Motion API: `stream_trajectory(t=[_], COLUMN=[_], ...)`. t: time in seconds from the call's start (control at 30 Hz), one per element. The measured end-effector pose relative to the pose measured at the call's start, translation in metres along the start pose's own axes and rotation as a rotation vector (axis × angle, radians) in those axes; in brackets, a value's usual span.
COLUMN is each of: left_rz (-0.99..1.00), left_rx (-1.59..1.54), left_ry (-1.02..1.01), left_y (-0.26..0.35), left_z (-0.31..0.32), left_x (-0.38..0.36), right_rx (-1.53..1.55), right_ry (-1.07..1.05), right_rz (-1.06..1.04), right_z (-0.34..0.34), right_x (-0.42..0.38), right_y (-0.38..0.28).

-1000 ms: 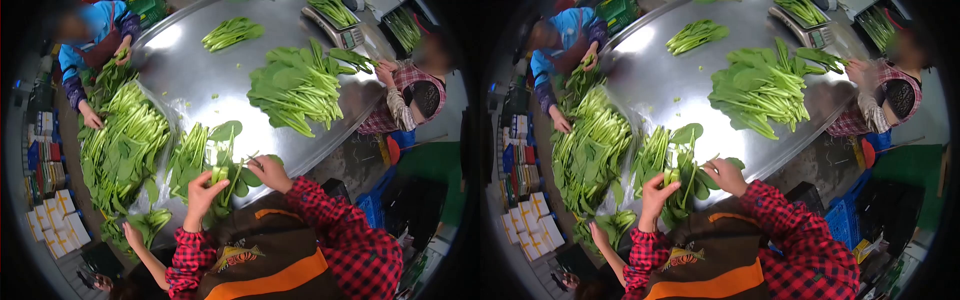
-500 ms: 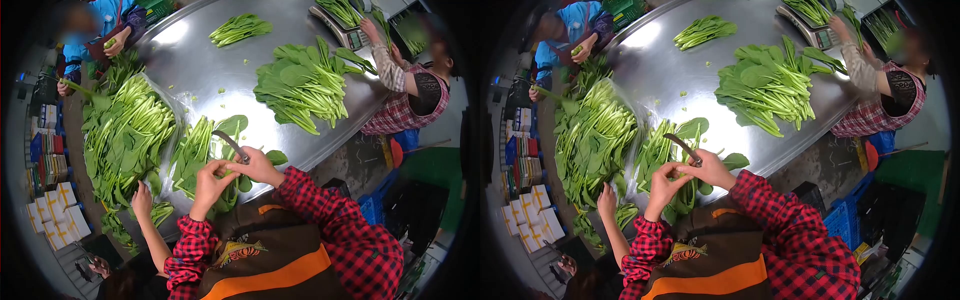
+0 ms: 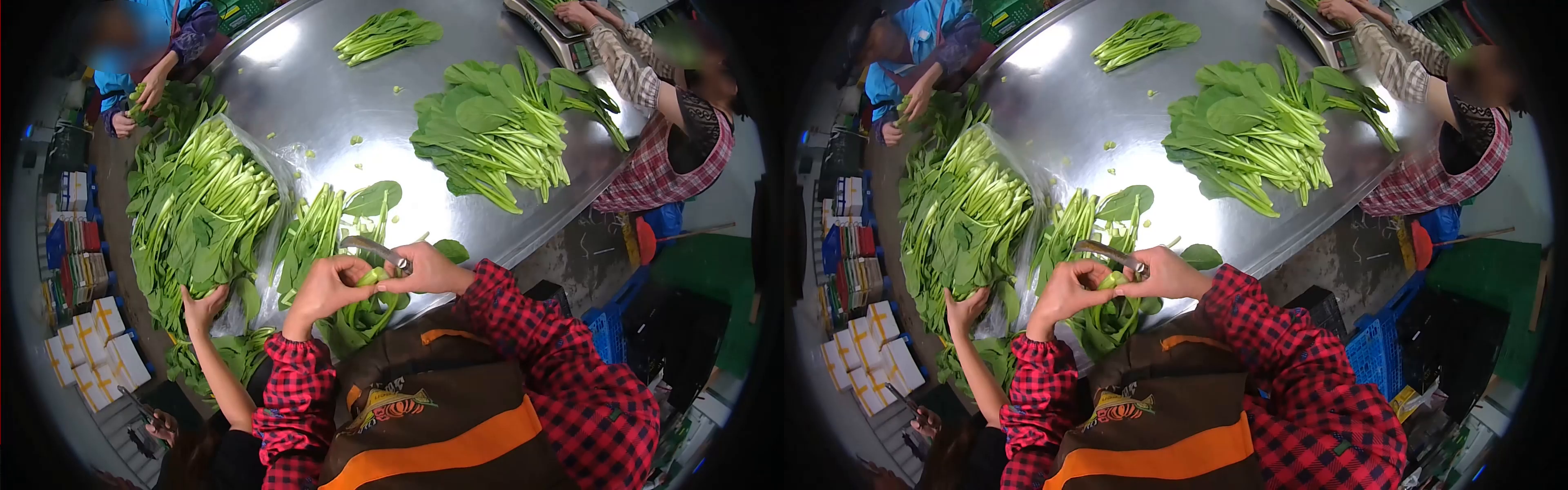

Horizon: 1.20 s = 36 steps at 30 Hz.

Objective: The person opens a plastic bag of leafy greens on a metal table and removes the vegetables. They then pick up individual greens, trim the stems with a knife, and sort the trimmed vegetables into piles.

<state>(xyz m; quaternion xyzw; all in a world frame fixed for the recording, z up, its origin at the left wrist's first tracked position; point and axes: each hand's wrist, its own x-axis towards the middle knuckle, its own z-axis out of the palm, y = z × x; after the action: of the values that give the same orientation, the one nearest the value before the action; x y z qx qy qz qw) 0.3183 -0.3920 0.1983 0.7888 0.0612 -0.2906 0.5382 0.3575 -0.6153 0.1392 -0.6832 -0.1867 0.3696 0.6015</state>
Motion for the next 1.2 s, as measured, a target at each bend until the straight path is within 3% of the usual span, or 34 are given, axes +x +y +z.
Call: stream_trajectory(t=[0.17, 0.23, 0.27, 0.3, 0.37, 0.4, 0.47, 0.6, 0.7, 0.73, 0.87, 0.9, 0.97, 1.13, 1.2], left_rz=[0.135, 0.073, 0.002, -0.051, -0.167, -0.072, -0.089, -0.033, -0.059, -0.031, -0.094, -0.125, -0.131, -0.114, -0.073], left_rx=[0.188, 0.339, 0.225, -0.081, -0.314, -0.139, 0.047, 0.259, 0.418, 0.317, -0.053, -0.237, -0.303, -0.435, -0.485], left_ry=[0.073, 0.338, 0.443, 0.441, 0.535, 0.618, 0.572, 0.551, 0.528, 0.488, 0.341, 0.284, 0.296, 0.314, 0.303], left_y=[-0.011, -0.038, -0.059, -0.089, -0.079, -0.085, -0.084, -0.081, -0.095, -0.100, -0.079, -0.070, -0.051, -0.024, -0.027], left_z=[0.001, -0.006, -0.013, -0.023, -0.025, -0.022, -0.005, 0.035, 0.048, 0.047, 0.041, 0.041, 0.044, 0.035, 0.027], left_x=[0.016, 0.025, 0.030, 0.040, 0.051, 0.067, 0.092, 0.147, 0.170, 0.176, 0.148, 0.137, 0.116, 0.074, 0.056], right_rx=[-0.086, -0.184, -0.174, -0.174, -0.513, -0.519, -0.567, -0.338, -0.350, -0.472, -0.764, -0.754, -0.780, -0.771, -0.738], right_ry=[0.011, 0.116, 0.109, 0.113, 0.492, 0.499, 0.702, 0.631, 0.642, 0.650, 0.620, 0.611, 0.572, 0.538, 0.344], right_rz=[-0.023, -0.011, 0.111, 0.112, 0.072, 0.072, 0.092, 0.093, 0.086, -0.049, -0.093, -0.088, -0.162, -0.162, 0.026], right_z=[-0.005, -0.020, -0.032, -0.039, -0.048, -0.052, -0.060, -0.056, -0.046, -0.045, -0.044, -0.041, -0.036, -0.028, -0.037], right_x=[0.006, 0.003, 0.000, -0.004, -0.013, -0.013, -0.012, -0.004, 0.004, 0.003, 0.003, 0.005, 0.009, 0.010, -0.003], right_y=[0.021, 0.041, 0.057, 0.068, 0.079, 0.080, 0.079, 0.078, 0.071, 0.069, 0.054, 0.050, 0.038, 0.051, 0.091])
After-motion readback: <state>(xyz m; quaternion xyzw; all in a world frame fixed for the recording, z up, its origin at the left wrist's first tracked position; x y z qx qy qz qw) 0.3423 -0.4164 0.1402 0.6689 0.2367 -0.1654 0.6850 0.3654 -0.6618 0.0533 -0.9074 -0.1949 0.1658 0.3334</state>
